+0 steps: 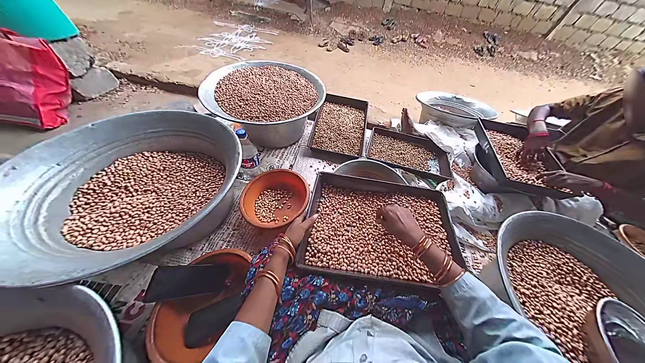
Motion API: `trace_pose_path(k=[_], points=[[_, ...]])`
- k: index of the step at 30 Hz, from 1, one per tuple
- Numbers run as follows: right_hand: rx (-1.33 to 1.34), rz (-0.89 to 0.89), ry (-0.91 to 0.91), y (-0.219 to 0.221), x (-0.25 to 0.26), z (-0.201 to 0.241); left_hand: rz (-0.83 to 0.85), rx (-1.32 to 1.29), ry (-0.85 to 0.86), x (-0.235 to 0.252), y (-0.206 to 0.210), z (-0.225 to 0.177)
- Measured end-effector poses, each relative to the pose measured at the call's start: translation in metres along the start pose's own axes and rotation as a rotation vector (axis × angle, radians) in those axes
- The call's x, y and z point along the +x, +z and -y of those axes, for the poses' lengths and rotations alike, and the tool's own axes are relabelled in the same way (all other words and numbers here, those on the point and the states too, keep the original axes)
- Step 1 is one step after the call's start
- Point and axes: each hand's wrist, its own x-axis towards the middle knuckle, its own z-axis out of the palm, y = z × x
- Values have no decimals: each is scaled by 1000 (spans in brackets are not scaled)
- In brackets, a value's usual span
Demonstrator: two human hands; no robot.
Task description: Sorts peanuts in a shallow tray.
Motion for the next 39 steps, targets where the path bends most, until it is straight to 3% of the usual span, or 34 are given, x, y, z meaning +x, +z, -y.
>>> trace_pose_path(k=[5,9,11,13,15,16,20,24,29,31,34,36,39], points=[[-71,72,0,17,10,3,-10,-19,-9,-2,1,-1],[-156,145,-48,-3,14,14,-21,-43,-10,-2,2,0],[-19,30,-124,-22,19,26,-17,-46,-6,-2,2,-1],[252,-214,-224,-33,24,40,-13,-53,4,-3,2,-1],[359,-379,-318,-35,30,54,-15,-77,3,-5,3,-2],[341,-368,-352,-32,33,61,-16,-81,6,-5,3,-2],[136,2,-364,-5,42,82,-11,-89,9,-2,2,-2],[66,54,-353,34,49,86,-4,-65,2,-2,1,-1],[-28,162,-356,20,51,92,17,-24,5,2,-1,2],[-12,130,-375,2,52,95,28,-19,19,4,-2,2],[310,-278,-441,-13,57,96,33,-34,24,4,-2,3],[376,-402,-465,-16,59,99,30,-40,19,3,-2,3],[144,-65,-344,-8,54,103,32,-24,18,2,-2,2]])
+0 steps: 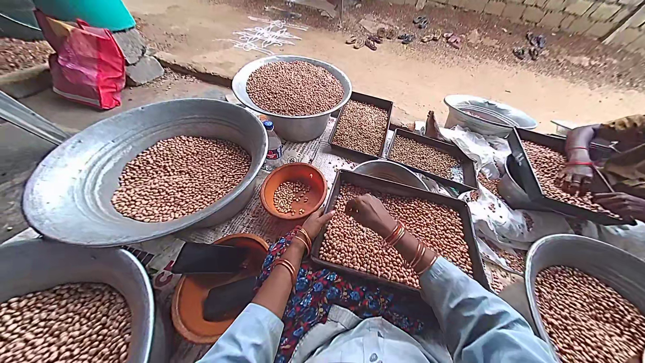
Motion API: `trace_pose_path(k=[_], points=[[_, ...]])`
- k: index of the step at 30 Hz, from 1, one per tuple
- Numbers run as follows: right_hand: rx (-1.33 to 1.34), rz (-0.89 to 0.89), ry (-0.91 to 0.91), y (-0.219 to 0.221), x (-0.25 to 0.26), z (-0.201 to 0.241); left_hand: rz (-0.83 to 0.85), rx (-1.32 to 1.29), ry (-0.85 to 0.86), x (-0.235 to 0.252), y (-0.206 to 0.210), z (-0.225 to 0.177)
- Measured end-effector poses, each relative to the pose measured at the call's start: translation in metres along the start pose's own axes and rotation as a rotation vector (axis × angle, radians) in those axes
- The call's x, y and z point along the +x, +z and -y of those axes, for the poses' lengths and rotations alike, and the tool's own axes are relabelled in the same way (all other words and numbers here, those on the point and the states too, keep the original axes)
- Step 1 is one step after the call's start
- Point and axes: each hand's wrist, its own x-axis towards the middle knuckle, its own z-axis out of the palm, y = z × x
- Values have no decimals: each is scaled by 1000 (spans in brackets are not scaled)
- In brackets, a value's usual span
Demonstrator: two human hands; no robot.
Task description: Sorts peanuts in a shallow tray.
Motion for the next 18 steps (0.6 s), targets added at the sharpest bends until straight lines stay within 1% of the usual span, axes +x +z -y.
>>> trace_pose_path(k=[1,2,5,8,10,12,13,14,16,17,18], points=[[-68,92,30,9,-1,-1,0,13,4,0,0,0],[-110,133,42,19,-1,-4,3,26,4,0,0,-1],[-146,140,40,36,-2,-10,2,40,-2,0,-1,-1],[-167,144,40,40,-2,-10,-1,38,-10,-1,-1,-1],[-180,193,61,37,2,-10,-2,35,-10,0,0,-2],[-175,250,83,25,8,-7,-2,25,-1,1,0,-1],[-139,223,84,16,10,-4,-1,18,6,1,0,0],[-70,127,68,7,10,-1,2,10,11,1,-1,0],[105,-200,-32,-3,8,2,7,-6,15,0,0,1],[164,-320,-95,-6,6,6,-1,-6,14,0,1,0],[199,-346,-143,-7,1,11,-11,6,10,-2,2,-2]])
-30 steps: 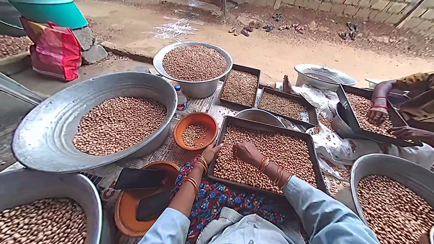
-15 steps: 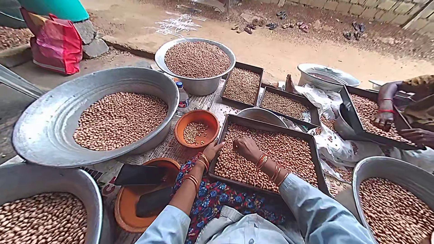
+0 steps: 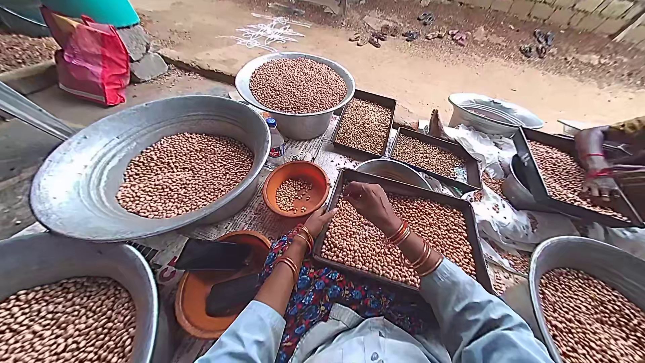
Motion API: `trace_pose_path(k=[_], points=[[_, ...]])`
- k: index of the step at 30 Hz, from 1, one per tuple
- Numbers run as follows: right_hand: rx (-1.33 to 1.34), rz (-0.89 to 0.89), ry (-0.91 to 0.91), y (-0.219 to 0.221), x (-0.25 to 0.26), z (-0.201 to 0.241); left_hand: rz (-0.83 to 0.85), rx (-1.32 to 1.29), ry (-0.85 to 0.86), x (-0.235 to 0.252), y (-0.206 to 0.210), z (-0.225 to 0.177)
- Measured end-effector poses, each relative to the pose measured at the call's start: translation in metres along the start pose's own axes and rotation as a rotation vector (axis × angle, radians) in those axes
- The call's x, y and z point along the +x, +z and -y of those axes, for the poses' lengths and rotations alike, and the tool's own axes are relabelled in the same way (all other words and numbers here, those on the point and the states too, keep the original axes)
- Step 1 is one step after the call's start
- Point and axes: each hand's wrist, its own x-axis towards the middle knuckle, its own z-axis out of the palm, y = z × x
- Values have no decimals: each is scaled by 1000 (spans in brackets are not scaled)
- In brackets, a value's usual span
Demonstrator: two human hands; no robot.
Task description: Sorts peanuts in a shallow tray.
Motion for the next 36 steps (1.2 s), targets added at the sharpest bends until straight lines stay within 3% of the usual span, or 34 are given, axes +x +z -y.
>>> trace_pose_path(k=[5,8,12,14,18,19,21,24,26,30,34,36], points=[[-99,485,-34,31,-31,12,-18,59,1,-6,2,-7],[-158,544,-39,50,-40,8,-29,40,-1,-10,2,-9],[-236,651,-68,40,-29,10,-28,18,-9,-10,2,-9],[-240,620,-71,21,-19,14,-32,15,-4,-8,3,-7],[6,-28,-188,-15,-13,20,-44,28,-25,-29,5,-27],[34,-107,-208,-22,-16,21,-48,28,-21,-31,6,-27],[-10,-1,-134,-31,-33,20,-39,34,-9,-23,3,-19],[-135,459,104,-22,-67,10,-29,26,-8,-9,2,-9],[-183,581,152,-6,-87,-5,-28,15,-9,-7,2,-9],[-242,621,177,8,-105,-15,-26,41,-5,-8,1,-9],[-246,689,130,2,-90,-11,-12,19,-5,-6,1,-7],[-168,540,50,-6,-75,-5,-20,6,0,-5,1,-4]])
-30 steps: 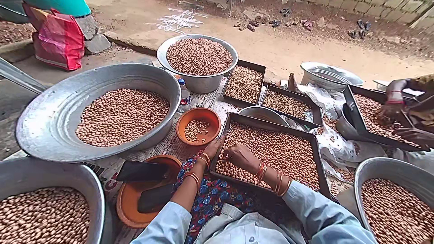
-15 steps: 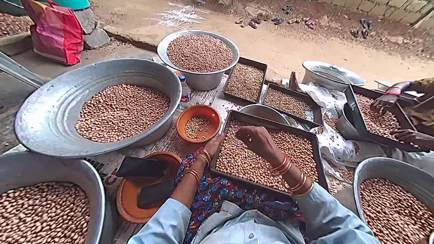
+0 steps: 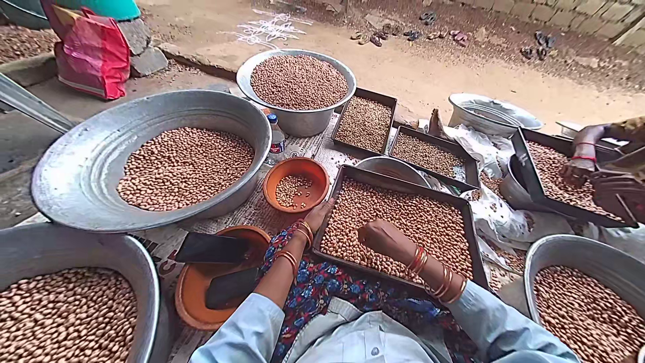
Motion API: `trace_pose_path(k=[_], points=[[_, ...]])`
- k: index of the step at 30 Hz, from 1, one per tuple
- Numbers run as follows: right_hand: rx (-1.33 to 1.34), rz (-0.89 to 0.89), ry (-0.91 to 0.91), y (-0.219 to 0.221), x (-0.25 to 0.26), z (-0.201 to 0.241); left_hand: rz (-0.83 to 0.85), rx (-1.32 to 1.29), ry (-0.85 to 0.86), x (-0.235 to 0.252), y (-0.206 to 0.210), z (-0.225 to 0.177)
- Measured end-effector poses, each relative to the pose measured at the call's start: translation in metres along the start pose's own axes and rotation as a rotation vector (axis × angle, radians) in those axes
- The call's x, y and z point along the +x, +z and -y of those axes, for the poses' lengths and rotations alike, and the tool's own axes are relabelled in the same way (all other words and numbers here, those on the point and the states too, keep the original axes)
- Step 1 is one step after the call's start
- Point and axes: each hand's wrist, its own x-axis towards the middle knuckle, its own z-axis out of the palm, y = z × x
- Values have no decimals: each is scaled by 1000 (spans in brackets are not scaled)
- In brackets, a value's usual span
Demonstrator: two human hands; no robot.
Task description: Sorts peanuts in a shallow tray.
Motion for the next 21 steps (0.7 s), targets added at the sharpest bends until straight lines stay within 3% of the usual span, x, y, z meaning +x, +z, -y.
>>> trace_pose_path(k=[3,5,10,14,21], points=[[145,-548,-172,-23,13,17,-2,-8,17,0,1,1],[177,-657,-246,-29,19,30,-17,-13,22,-2,2,0],[-14,-46,-213,17,29,35,-1,-12,16,-2,1,-3],[-92,-34,-205,44,30,32,4,2,3,-3,-1,-3],[-188,48,-151,40,32,38,2,44,12,-1,-1,-2]])
